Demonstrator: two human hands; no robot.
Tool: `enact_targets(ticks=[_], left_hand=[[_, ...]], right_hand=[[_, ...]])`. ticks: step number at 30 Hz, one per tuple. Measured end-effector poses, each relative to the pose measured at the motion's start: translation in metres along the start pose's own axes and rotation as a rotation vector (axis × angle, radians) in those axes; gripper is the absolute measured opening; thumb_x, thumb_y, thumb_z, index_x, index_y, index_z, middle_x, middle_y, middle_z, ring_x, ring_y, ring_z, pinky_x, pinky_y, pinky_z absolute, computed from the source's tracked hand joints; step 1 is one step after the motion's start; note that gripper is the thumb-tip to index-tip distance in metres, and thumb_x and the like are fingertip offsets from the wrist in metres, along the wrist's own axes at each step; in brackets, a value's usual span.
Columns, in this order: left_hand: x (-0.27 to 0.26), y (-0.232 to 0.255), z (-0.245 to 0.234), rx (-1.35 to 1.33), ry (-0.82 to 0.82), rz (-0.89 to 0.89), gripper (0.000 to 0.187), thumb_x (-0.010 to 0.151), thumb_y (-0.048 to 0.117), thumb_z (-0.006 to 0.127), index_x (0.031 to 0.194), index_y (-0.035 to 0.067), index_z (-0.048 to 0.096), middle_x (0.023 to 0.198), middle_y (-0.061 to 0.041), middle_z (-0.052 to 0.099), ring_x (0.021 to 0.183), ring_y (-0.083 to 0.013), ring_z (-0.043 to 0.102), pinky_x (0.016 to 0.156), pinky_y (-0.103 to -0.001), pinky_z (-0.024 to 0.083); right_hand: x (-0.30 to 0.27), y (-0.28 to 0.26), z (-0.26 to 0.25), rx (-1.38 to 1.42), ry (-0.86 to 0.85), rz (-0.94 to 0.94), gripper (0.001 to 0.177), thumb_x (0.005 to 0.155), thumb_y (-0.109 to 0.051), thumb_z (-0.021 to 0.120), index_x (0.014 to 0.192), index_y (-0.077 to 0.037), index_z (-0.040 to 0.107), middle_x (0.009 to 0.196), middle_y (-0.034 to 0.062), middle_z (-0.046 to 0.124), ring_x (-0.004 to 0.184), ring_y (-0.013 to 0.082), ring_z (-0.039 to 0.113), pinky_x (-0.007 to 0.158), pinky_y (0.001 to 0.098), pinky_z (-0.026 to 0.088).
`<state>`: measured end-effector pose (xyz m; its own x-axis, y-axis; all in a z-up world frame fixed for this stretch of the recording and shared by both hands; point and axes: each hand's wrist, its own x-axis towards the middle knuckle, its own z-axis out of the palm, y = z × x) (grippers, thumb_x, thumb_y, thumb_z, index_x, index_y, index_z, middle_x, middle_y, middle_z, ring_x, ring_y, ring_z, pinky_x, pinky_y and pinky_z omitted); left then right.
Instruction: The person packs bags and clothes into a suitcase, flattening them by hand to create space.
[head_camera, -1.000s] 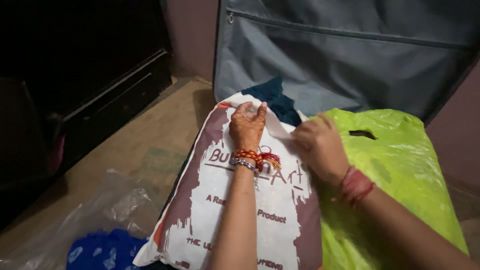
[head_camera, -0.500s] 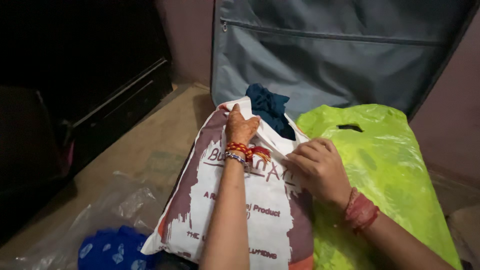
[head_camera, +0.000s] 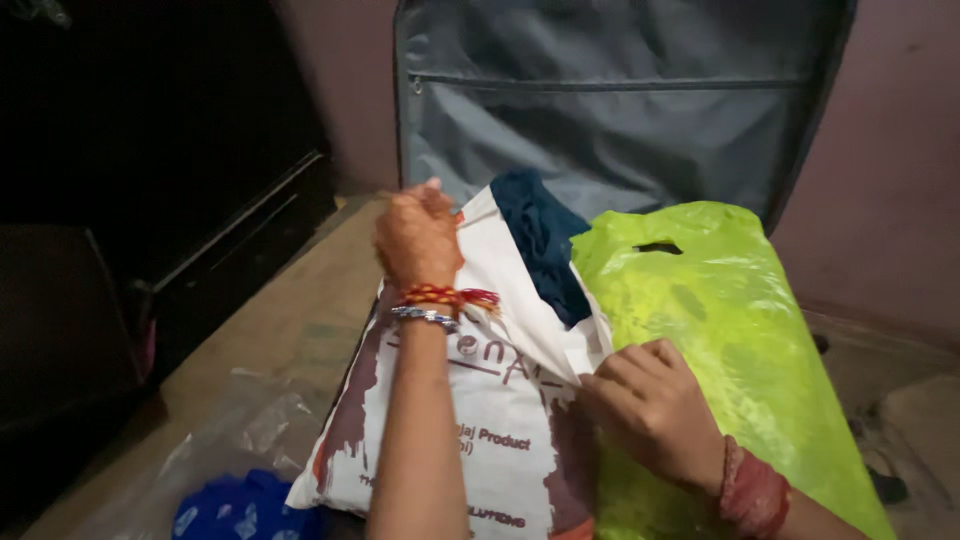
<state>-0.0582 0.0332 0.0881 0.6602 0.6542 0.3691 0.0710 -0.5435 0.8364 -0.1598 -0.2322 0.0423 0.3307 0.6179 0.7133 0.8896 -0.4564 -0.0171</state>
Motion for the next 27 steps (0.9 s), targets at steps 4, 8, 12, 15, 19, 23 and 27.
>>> enact_targets(ticks=[4, 8, 12, 15, 19, 23, 27], left_hand=[[-0.019, 0.040, -0.031, 0.273, -0.205, 0.024, 0.048, 0.087, 0.064, 0.067, 0.090, 0.018, 0.081, 0.072, -0.015, 0.079, 0.077, -0.0291, 0.078, 0.079, -0.041, 0.058], [-0.045, 0.054, -0.017, 0.704, -0.571, 0.160, 0.074, 0.064, 0.074, 0.084, 0.106, 0.014, 0.077, 0.105, -0.017, 0.075, 0.101, -0.0330, 0.072, 0.084, -0.043, 0.057], [-0.059, 0.049, 0.007, 0.925, -0.784, 0.206, 0.053, 0.071, 0.048, 0.083, 0.111, 0.014, 0.077, 0.112, -0.015, 0.076, 0.109, -0.0300, 0.073, 0.089, -0.041, 0.058], [-0.057, 0.047, 0.013, 0.946, -0.679, 0.221, 0.040, 0.075, 0.034, 0.081, 0.110, 0.016, 0.077, 0.113, -0.015, 0.075, 0.111, -0.0299, 0.071, 0.095, -0.041, 0.055], [-0.047, 0.049, -0.001, 0.771, -0.427, 0.128, 0.028, 0.079, 0.021, 0.077, 0.105, 0.010, 0.077, 0.109, -0.020, 0.075, 0.106, -0.0346, 0.072, 0.091, -0.043, 0.058], [-0.046, 0.033, -0.005, 0.652, -0.150, 0.224, 0.017, 0.082, 0.016, 0.072, 0.094, 0.006, 0.078, 0.099, -0.023, 0.075, 0.096, -0.0387, 0.073, 0.085, -0.048, 0.059], [-0.040, 0.026, 0.007, 0.535, -0.006, 0.226, 0.017, 0.090, 0.016, 0.065, 0.089, 0.005, 0.079, 0.092, -0.023, 0.075, 0.090, -0.0404, 0.074, 0.082, -0.049, 0.060]], right_hand=[[-0.008, -0.005, -0.011, 0.005, -0.048, -0.024, 0.031, 0.068, -0.010, 0.076, 0.098, -0.004, 0.073, 0.081, 0.0046, 0.062, 0.076, 0.0238, 0.061, 0.067, 0.0380, 0.043], [-0.006, -0.023, -0.019, 0.071, 0.021, 0.039, 0.028, 0.070, -0.009, 0.077, 0.096, -0.004, 0.073, 0.080, 0.0044, 0.061, 0.073, 0.0235, 0.060, 0.064, 0.0374, 0.042], [-0.001, -0.038, -0.026, 0.076, 0.118, 0.054, 0.023, 0.072, -0.009, 0.078, 0.094, -0.005, 0.071, 0.079, 0.0043, 0.060, 0.074, 0.0239, 0.059, 0.063, 0.0375, 0.042], [-0.001, -0.041, -0.029, 0.075, 0.119, 0.036, 0.025, 0.070, -0.008, 0.077, 0.094, -0.004, 0.072, 0.078, 0.0049, 0.058, 0.073, 0.0239, 0.058, 0.063, 0.0377, 0.043], [-0.003, -0.043, -0.031, 0.072, 0.121, 0.039, 0.020, 0.073, -0.007, 0.076, 0.092, -0.005, 0.072, 0.075, 0.0042, 0.056, 0.071, 0.0231, 0.058, 0.063, 0.0368, 0.044], [-0.006, -0.054, -0.031, 0.120, 0.111, 0.022, 0.016, 0.074, -0.008, 0.077, 0.089, -0.005, 0.071, 0.074, 0.0047, 0.056, 0.071, 0.0240, 0.058, 0.063, 0.0376, 0.044], [0.000, -0.060, -0.036, 0.152, 0.094, 0.046, 0.009, 0.077, -0.010, 0.078, 0.082, -0.006, 0.071, 0.071, 0.0054, 0.056, 0.067, 0.0248, 0.057, 0.061, 0.0381, 0.044]])
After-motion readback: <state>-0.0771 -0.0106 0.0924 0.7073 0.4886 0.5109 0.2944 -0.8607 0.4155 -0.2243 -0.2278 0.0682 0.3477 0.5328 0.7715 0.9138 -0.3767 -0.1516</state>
